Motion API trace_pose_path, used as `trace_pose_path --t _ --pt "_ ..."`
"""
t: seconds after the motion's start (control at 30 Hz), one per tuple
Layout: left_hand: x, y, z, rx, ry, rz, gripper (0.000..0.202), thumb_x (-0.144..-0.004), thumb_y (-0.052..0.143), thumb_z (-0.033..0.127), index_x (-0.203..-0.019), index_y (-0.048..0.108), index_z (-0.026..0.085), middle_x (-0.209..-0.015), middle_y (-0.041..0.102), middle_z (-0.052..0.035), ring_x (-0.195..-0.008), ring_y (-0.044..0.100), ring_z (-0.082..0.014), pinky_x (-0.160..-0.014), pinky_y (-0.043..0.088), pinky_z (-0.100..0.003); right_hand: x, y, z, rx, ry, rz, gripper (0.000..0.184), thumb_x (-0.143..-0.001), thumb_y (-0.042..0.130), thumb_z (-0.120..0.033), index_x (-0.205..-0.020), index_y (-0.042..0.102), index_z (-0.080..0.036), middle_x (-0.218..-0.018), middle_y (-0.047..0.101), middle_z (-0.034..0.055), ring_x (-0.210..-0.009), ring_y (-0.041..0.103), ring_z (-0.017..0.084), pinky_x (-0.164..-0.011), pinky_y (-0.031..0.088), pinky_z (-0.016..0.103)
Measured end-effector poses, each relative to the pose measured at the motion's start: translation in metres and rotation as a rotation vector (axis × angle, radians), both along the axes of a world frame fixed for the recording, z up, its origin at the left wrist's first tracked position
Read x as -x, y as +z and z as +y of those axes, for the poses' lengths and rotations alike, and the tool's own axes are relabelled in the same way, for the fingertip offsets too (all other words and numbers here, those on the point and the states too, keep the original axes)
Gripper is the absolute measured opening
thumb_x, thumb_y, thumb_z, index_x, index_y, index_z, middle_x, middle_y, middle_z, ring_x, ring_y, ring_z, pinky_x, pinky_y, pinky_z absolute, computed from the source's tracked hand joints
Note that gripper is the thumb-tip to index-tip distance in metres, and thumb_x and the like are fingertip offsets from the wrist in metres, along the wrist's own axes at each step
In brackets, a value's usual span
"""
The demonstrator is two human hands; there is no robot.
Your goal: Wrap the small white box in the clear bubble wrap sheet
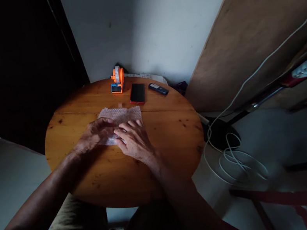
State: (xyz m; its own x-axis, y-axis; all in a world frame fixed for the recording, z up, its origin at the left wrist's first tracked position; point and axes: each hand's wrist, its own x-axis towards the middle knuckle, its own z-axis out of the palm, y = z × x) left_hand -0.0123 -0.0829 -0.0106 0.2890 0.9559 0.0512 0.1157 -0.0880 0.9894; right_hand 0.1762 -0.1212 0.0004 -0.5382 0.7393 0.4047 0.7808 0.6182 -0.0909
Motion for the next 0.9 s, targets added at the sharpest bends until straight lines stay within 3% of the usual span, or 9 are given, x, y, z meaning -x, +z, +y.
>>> trace_pose_path --t 0.07,0.13,0.27,0.43,0.53,0.63,0.8,0.9 --pt "0.012 0.007 -0.001 -0.058 0.027 0.114 0.049 -0.071 0.069 0.034 -0.115 0.061 0.014 -0.105 0.069 -0.0087 -0.092 0.063 -0.0196 -0.077 0.050 -0.030 0.001 0.001 -0.002 0.005 0.001 -0.028 0.019 -0.094 0.056 -0.031 -0.104 0.069 -0.021 -0.105 0.068 0.0058 -0.096 0.051 0.023 -0.083 0.030 0.038" --pt "0.021 0.012 -0.001 -0.084 0.062 0.288 0.055 -0.071 0.067 0.028 -0.123 0.059 0.013 -0.100 0.068 -0.0080 -0.089 0.063 -0.0189 -0.077 0.049 -0.030 0.002 0.002 -0.003 0.012 0.001 -0.054 0.020 -0.096 0.055 -0.033 -0.104 0.069 -0.022 -0.105 0.067 0.0059 -0.097 0.050 0.023 -0.084 0.030 0.038" --pt "0.022 0.011 0.006 -0.081 0.143 0.641 0.046 -0.073 0.059 0.021 -0.118 0.064 0.016 -0.084 0.067 -0.0024 -0.071 0.059 -0.0151 -0.066 0.046 -0.026 0.004 0.002 -0.005 0.012 -0.019 -0.099 0.022 -0.096 0.055 -0.032 -0.112 0.067 -0.024 -0.108 0.065 0.0068 -0.100 0.049 0.024 -0.086 0.030 0.039" --pt "0.021 0.004 0.012 -0.161 0.164 0.908 0.043 -0.076 0.060 0.022 -0.118 0.065 0.016 -0.092 0.070 -0.0057 -0.082 0.065 -0.0199 -0.073 0.047 -0.028 0.010 0.005 -0.008 0.022 -0.058 -0.161 0.021 -0.096 0.055 -0.030 -0.113 0.066 -0.024 -0.109 0.065 0.0075 -0.101 0.049 0.025 -0.086 0.030 0.040" --pt "0.034 0.005 0.007 -0.188 0.191 0.962 0.038 -0.079 0.064 0.033 -0.113 0.066 0.016 -0.098 0.071 -0.0083 -0.088 0.067 -0.0219 -0.077 0.048 -0.029 0.012 0.008 -0.009 0.032 -0.068 -0.164 0.022 -0.097 0.054 -0.031 -0.114 0.066 -0.024 -0.109 0.065 0.0080 -0.102 0.049 0.025 -0.087 0.030 0.040" --pt "0.047 0.013 -0.001 -0.078 0.205 0.985 0.040 -0.081 0.064 0.043 -0.109 0.066 0.015 -0.094 0.072 -0.0087 -0.085 0.068 -0.0221 -0.071 0.048 -0.027 0.014 0.009 -0.010 0.039 -0.068 -0.168 0.022 -0.097 0.054 -0.032 -0.114 0.066 -0.023 -0.110 0.065 0.0088 -0.103 0.049 0.026 -0.088 0.030 0.040" --pt "0.047 0.026 -0.008 0.267 0.139 0.880 0.044 -0.082 0.065 0.040 -0.116 0.061 0.012 -0.063 0.066 -0.0025 -0.054 0.062 -0.0171 -0.049 0.042 -0.023 0.014 0.007 -0.010 0.020 -0.084 -0.183 0.023 -0.098 0.051 -0.027 -0.116 0.065 -0.024 -0.109 0.064 0.0085 -0.102 0.050 0.025 -0.087 0.031 0.040" --pt "0.041 0.028 -0.004 0.388 0.136 0.790 0.033 -0.080 0.069 0.038 -0.102 0.064 0.014 -0.051 0.059 0.0014 -0.043 0.054 -0.0134 -0.043 0.036 -0.021 0.015 0.005 -0.011 -0.013 -0.095 -0.203 0.027 -0.098 0.047 -0.021 -0.119 0.064 -0.027 -0.106 0.064 0.0079 -0.099 0.050 0.025 -0.086 0.031 0.040"
